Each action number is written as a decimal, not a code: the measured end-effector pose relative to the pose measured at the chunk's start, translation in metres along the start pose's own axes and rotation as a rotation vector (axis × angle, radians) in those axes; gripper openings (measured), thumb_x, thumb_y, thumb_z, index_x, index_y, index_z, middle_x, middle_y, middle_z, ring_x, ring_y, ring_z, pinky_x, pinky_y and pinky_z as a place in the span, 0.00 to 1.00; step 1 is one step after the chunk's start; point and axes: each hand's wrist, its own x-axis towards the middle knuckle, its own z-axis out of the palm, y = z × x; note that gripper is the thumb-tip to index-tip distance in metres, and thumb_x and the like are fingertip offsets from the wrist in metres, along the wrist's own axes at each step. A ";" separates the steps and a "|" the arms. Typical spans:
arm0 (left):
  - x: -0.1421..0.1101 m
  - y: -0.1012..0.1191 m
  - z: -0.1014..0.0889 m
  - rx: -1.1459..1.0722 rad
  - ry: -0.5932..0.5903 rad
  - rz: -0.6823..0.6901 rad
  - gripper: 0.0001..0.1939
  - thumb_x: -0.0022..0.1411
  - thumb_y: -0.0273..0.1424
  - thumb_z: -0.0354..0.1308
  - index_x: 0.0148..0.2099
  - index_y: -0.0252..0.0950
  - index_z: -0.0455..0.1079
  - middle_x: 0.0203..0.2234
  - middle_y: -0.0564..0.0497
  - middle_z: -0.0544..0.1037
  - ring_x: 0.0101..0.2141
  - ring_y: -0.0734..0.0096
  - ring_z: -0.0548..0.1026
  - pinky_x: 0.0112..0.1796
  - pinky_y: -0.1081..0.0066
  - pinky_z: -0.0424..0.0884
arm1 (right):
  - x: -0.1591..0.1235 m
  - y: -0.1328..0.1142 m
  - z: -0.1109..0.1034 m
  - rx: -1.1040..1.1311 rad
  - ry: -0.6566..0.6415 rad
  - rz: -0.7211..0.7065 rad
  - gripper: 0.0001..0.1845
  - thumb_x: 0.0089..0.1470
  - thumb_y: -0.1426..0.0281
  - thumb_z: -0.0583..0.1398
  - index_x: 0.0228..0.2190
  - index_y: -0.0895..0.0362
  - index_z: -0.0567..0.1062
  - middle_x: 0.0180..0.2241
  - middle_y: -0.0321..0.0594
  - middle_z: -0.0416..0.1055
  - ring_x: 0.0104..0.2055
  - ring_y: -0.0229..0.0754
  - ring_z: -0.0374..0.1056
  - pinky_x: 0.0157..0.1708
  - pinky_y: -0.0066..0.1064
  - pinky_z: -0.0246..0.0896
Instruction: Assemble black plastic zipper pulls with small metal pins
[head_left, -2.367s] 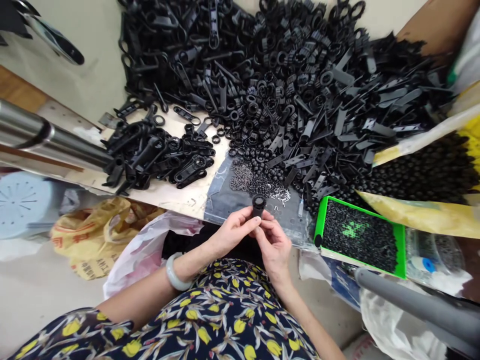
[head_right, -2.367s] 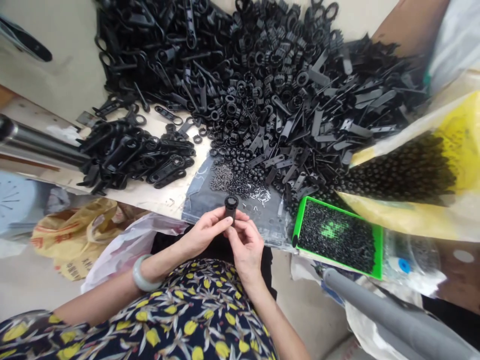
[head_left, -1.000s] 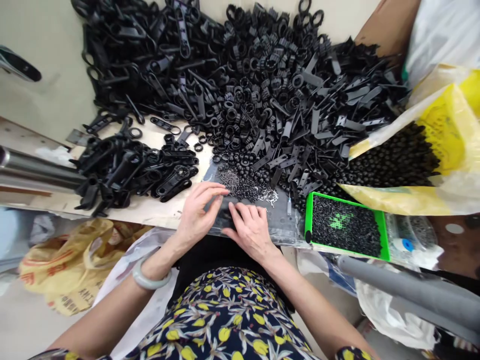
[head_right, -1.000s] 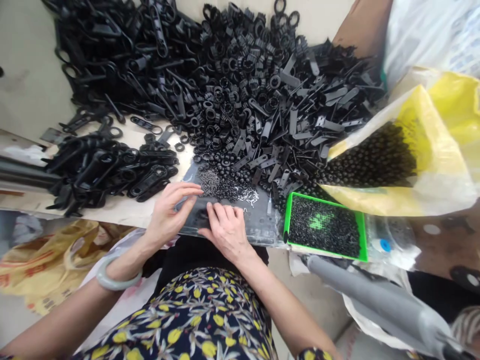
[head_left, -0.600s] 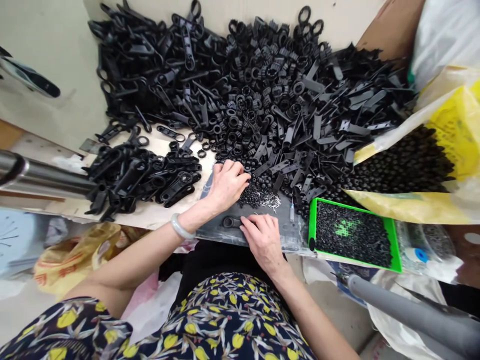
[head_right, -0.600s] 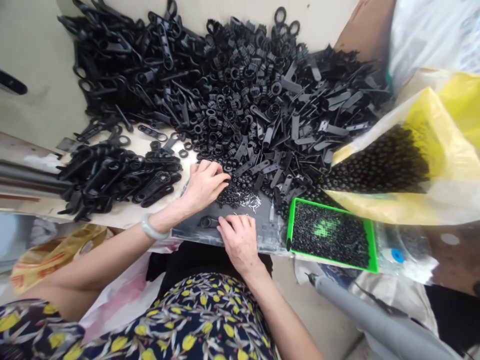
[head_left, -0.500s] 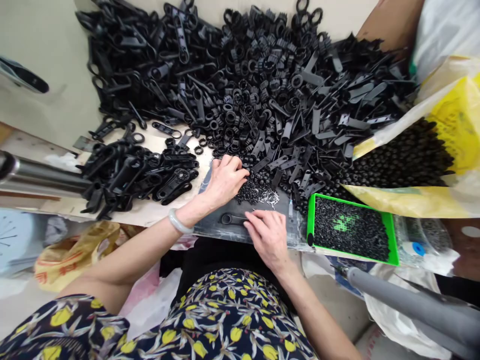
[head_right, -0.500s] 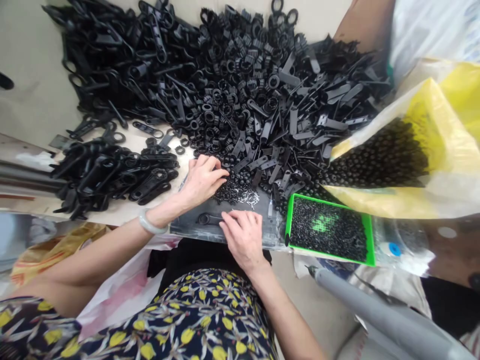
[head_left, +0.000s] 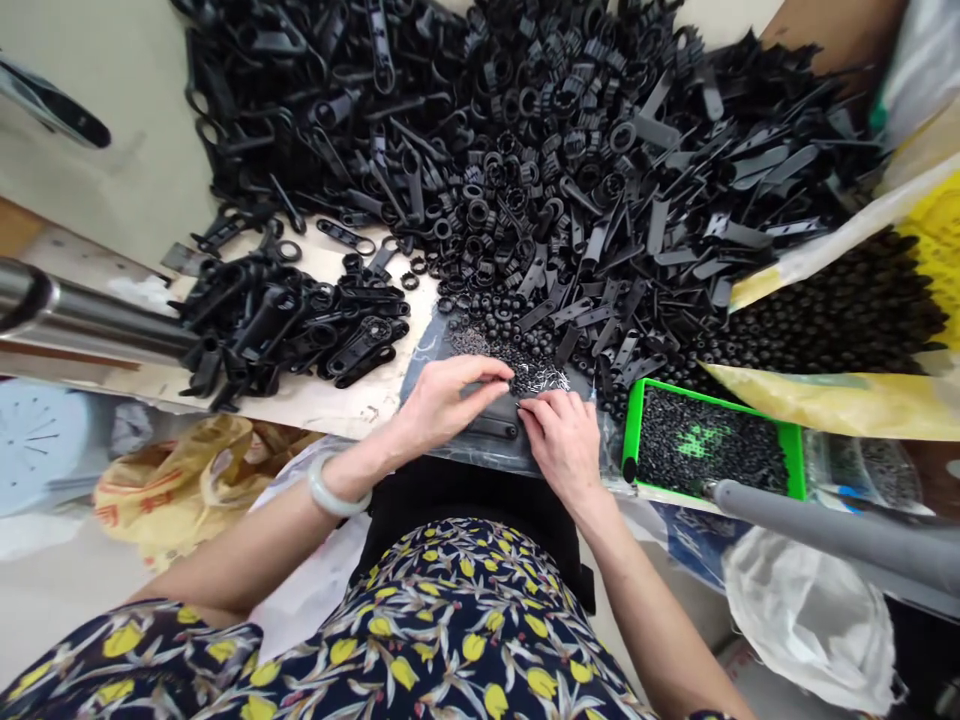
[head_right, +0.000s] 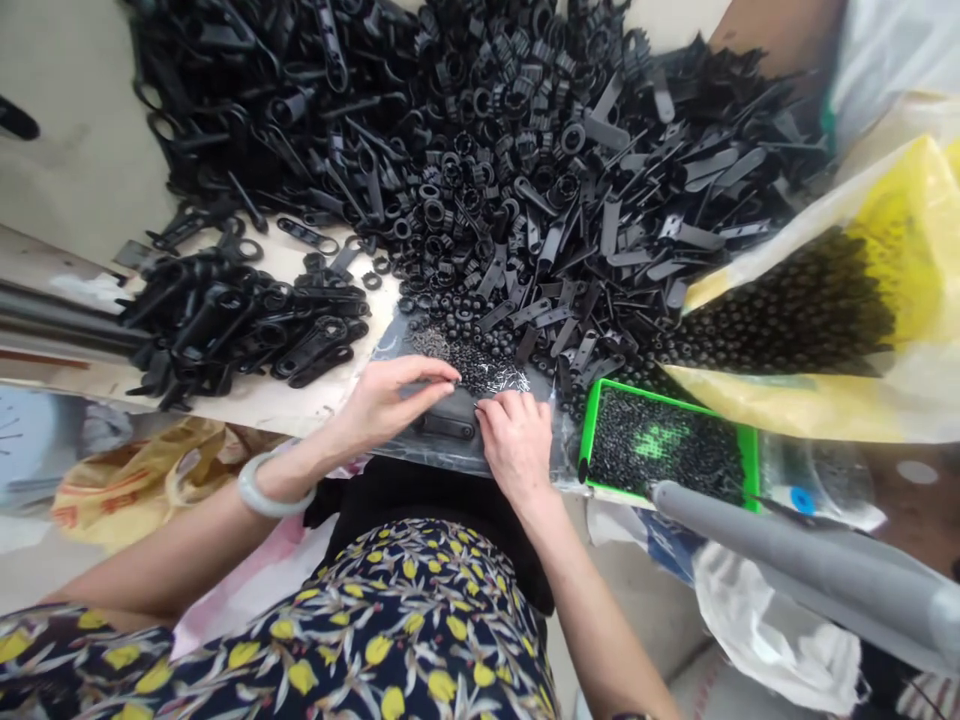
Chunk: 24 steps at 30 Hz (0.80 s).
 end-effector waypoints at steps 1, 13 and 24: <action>-0.010 0.007 0.001 -0.090 0.012 -0.077 0.07 0.69 0.30 0.62 0.47 0.36 0.78 0.40 0.48 0.84 0.39 0.69 0.81 0.43 0.69 0.77 | 0.001 0.000 0.000 -0.003 -0.006 0.001 0.08 0.70 0.65 0.60 0.41 0.52 0.80 0.39 0.39 0.78 0.41 0.46 0.66 0.40 0.39 0.50; -0.074 0.025 0.042 -0.439 0.155 -0.454 0.08 0.67 0.30 0.62 0.45 0.38 0.82 0.46 0.44 0.81 0.43 0.65 0.82 0.44 0.66 0.81 | 0.027 -0.004 0.009 0.045 -0.108 0.005 0.11 0.71 0.63 0.58 0.39 0.53 0.78 0.40 0.40 0.77 0.44 0.46 0.67 0.43 0.40 0.50; -0.079 0.019 0.047 -0.194 0.238 -0.317 0.14 0.66 0.31 0.67 0.53 0.39 0.73 0.37 0.51 0.82 0.35 0.71 0.81 0.42 0.70 0.78 | 0.027 0.005 0.004 0.117 -0.155 0.016 0.08 0.70 0.65 0.59 0.40 0.52 0.78 0.40 0.40 0.77 0.45 0.46 0.67 0.41 0.38 0.52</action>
